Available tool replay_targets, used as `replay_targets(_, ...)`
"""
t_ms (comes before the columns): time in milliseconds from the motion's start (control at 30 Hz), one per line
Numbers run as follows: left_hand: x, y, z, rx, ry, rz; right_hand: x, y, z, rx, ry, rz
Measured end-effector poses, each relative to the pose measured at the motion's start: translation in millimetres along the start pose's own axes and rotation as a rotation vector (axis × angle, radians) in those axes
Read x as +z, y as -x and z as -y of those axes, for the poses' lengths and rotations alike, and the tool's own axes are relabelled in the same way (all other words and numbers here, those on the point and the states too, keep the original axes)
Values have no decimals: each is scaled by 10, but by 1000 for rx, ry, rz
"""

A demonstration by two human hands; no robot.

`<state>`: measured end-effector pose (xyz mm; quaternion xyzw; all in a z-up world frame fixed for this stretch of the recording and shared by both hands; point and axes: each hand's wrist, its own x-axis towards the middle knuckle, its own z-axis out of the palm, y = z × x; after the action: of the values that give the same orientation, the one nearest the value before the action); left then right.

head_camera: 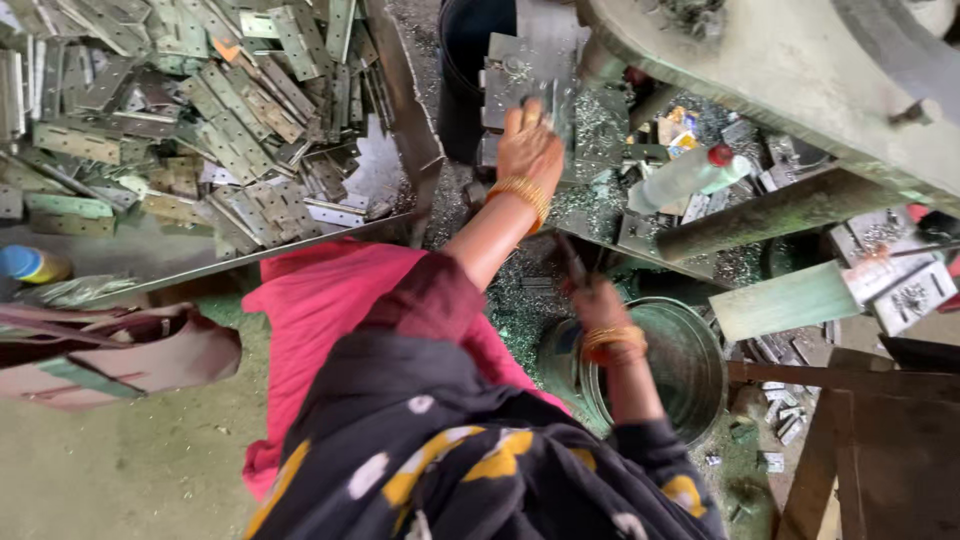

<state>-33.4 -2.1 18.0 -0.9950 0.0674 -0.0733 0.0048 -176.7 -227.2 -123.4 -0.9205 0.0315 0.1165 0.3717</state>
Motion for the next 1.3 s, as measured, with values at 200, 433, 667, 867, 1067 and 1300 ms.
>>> replay_targets(200,153,-186,-22,-121,-7,-148,25,2,53,-5,245,-156)
replay_targets(433,265,-162,33,-36,15,132,103,-90,-140,9,152,-32)
replay_targets(667,43,-436,-174,-237,-122,-164,137,-115,-296,-63,229,-152)
replay_targets(867,44,231,407,-132,535,-434,-10,-25,-147,34,247,-1)
replay_targets(1067,1055,1802,2088,-634,405,-299,102,-159,-353,30,294,-15)
replay_targets(1300,1407,1943,3371,-703,61,7,112,-151,-346,-17,265,-51)
